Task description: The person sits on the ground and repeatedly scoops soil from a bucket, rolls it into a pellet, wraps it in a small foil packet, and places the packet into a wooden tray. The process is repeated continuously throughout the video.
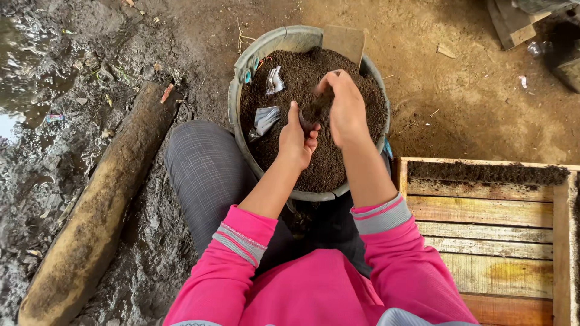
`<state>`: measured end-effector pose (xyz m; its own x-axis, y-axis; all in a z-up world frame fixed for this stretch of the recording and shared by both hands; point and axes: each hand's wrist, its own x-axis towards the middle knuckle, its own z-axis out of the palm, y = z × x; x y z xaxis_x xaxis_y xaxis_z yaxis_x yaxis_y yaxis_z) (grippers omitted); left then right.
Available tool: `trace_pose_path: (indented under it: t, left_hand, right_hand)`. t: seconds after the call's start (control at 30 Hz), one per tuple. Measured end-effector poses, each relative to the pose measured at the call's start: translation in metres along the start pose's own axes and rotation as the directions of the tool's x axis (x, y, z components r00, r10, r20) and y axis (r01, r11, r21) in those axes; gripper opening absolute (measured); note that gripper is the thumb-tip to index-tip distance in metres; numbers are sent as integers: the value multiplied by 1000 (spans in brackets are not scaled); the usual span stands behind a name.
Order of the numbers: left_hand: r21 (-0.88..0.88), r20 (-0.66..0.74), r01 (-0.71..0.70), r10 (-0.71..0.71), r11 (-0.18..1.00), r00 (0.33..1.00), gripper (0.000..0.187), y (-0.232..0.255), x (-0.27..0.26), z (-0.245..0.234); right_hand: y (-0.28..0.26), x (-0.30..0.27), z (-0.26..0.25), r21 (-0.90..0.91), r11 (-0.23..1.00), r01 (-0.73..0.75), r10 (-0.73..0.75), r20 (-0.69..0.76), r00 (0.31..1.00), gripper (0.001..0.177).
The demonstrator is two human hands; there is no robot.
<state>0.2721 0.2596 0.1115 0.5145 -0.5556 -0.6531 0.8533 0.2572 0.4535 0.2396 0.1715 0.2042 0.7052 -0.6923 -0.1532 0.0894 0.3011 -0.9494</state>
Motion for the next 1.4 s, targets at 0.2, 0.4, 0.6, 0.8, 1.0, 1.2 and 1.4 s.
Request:
trace_pose_path:
  t: [0.2, 0.4, 0.6, 0.8, 1.0, 1.2, 1.4]
  left_hand:
    - [-299, 32, 55, -47, 953, 998, 43, 21, -32, 23]
    - [-221, 296, 76, -8, 972, 955, 16, -30, 41, 6]
    - [566, 551, -644, 345, 515, 760, 60, -100, 0, 68]
    - [400, 916, -912, 11, -87, 400, 63, -218, -35, 111]
    - [188, 908, -864, -254, -467, 334, 83, -276, -13, 94]
    - [170, 874, -797, -285, -579, 394, 78, -278, -6, 95]
    - [231, 827, -807, -327, -543, 457, 74, -284, 3, 93]
  right_hand:
    - [-4, -25, -21, -782, 547, 298, -173, 243, 954, 76]
    - [27, -9, -70, -874, 432, 221, -36, 228, 973, 48]
    - [-18, -57, -242, -794, 608, 5, -137, -99, 986, 40]
    - [8, -152, -524, -839, 121, -530, -340, -537, 772, 36]
    - [-36, -145, -656, -732, 272, -624, -546, -652, 526, 41]
    - [-35, -83, -718, -738, 69, -671, -564, -583, 584, 43]
    - [-32, -60, -693, -781, 17, -624, -668, -474, 574, 39]
